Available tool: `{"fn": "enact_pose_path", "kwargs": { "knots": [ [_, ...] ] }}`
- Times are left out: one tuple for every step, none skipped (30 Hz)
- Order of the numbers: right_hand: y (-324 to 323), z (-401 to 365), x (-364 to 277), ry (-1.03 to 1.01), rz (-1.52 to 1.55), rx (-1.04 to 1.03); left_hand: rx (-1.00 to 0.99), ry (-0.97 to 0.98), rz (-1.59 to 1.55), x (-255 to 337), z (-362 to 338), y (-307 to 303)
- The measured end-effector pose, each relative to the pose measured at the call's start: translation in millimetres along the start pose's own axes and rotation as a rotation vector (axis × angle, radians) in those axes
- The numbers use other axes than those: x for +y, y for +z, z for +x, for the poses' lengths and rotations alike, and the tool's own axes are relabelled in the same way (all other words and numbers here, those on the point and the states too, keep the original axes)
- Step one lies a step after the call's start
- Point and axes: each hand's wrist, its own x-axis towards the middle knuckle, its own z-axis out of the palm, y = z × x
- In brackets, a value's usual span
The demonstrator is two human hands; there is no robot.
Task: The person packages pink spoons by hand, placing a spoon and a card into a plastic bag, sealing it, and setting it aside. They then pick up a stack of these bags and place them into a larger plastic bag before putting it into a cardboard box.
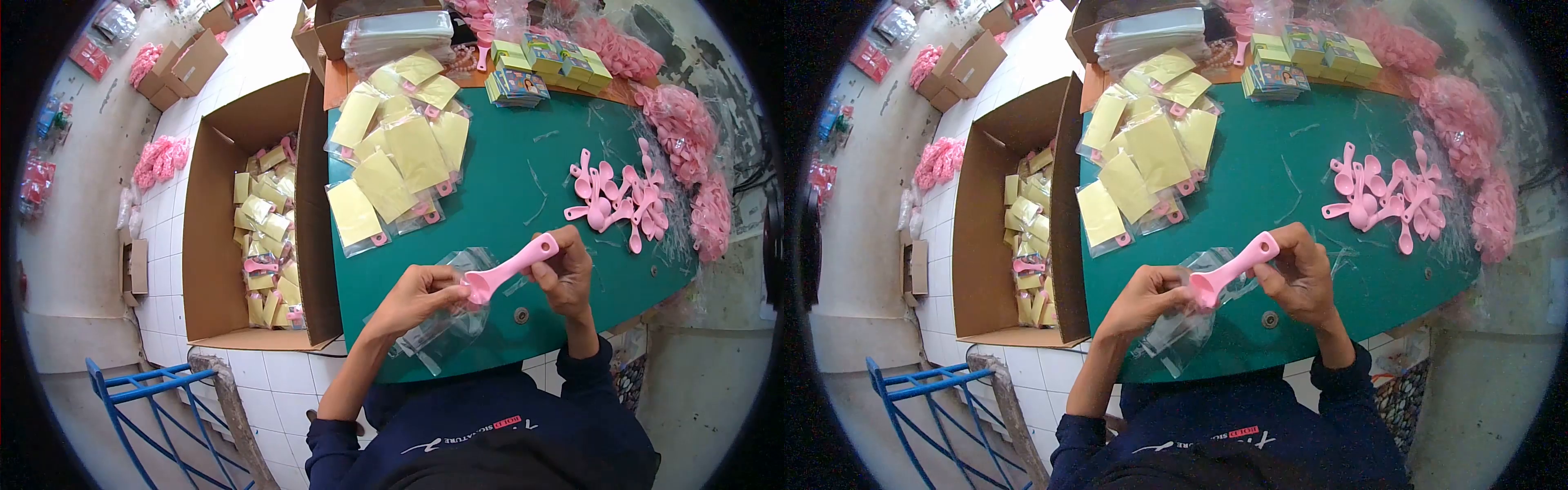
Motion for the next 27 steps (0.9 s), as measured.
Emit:
{"fn": "enact_pose_path", "kwargs": {
  "knots": [
    [-0.3, -0.6, 0.8, 0.004, 0.007, -0.006, 0.016, 0.021, -0.014, -2.3, 0.6, 0.2],
    [0.4, -0.4, 0.6, 0.022, 0.010, -0.022, 0.031, 0.041, -0.028, -6.8, 2.0, 0.8],
    [1.2, 0.6, 0.0, 0.038, 0.012, -0.038, 0.045, 0.063, -0.041, -10.3, 3.7, 1.5],
    [1.4, 1.4, -0.3, 0.053, 0.013, -0.053, 0.035, 0.082, -0.054, -13.1, 4.6, 2.8],
    [0.8, 1.4, 0.2, 0.056, 0.021, -0.037, 0.025, 0.101, -0.066, -15.7, 4.9, 4.2],
    [-0.5, 1.3, 1.2, 0.058, 0.029, -0.022, 0.016, 0.120, -0.079, -16.0, 4.9, 4.9],
    [-1.2, 1.3, 2.0, 0.060, 0.037, -0.007, -0.007, 0.081, -0.044, -13.2, 3.6, 3.4],
    [-1.7, 1.8, 2.3, 0.032, 0.059, 0.023, -0.029, 0.041, -0.010, -7.1, 1.2, 1.4],
    [-2.2, 2.1, 2.4, 0.005, 0.080, 0.054, -0.050, 0.002, 0.023, -3.2, -0.6, 0.5],
    [-2.6, 2.1, 2.5, -0.022, 0.101, 0.085, -0.057, 0.006, 0.016, -2.2, -1.3, 0.7],
    [-2.7, 1.5, 2.4, -0.014, 0.046, 0.083, -0.066, 0.009, 0.009, -1.5, -1.6, 1.2],
    [-2.6, 0.6, 2.3, -0.006, -0.009, 0.081, -0.076, 0.012, 0.004, -1.2, -1.6, 1.3],
    [-2.3, -0.4, 2.4, 0.002, -0.062, 0.081, -0.066, 0.037, -0.030, -2.1, -1.2, 1.7],
    [-2.5, -1.1, 2.5, -0.002, -0.066, 0.080, -0.055, 0.060, -0.063, -4.0, -0.9, 2.4],
    [-3.6, -1.0, 2.3, -0.008, -0.069, 0.077, -0.044, 0.084, -0.097, -5.5, -0.5, 2.4],
    [-4.4, -0.9, 2.1, -0.013, -0.074, 0.072, -0.042, 0.071, -0.092, -6.2, 0.2, 1.3],
    [-4.6, -1.2, 2.4, -0.020, -0.062, 0.082, -0.040, 0.059, -0.087, -6.7, 1.0, -0.1],
    [-4.7, -1.4, 3.0, -0.028, -0.050, 0.092, -0.038, 0.048, -0.082, -7.4, 1.4, -1.2],
    [-4.9, -1.5, 3.3, -0.035, -0.038, 0.102, -0.038, 0.029, -0.079, -8.7, 1.6, -1.9],
    [-5.3, -1.6, 3.2, -0.038, -0.022, 0.097, -0.038, 0.011, -0.077, -10.1, 1.8, -2.5],
    [-5.7, -1.9, 3.2, -0.040, -0.005, 0.091, -0.038, -0.007, -0.075, -10.9, 1.8, -2.7],
    [-5.8, -2.3, 3.4, -0.041, 0.012, 0.085, -0.027, -0.006, -0.051, -10.7, 1.5, -2.8],
    [-5.6, -3.0, 4.0, -0.043, 0.012, 0.081, -0.016, -0.006, -0.026, -10.2, 1.3, -2.8],
    [-5.5, -3.7, 4.8, -0.045, 0.012, 0.076, -0.005, -0.005, -0.002, -10.1, 1.1, -2.7],
    [-5.5, -4.2, 5.7, -0.048, 0.011, 0.073, -0.004, 0.007, -0.023, -13.0, 1.3, -3.6],
    [-6.1, -4.3, 6.9, -0.049, 0.005, 0.046, -0.003, 0.020, -0.043, -17.8, 2.4, -5.5],
    [-7.0, -4.2, 8.1, -0.049, -0.001, 0.020, -0.004, 0.033, -0.063, -19.5, 3.1, -6.2]
  ]
}}
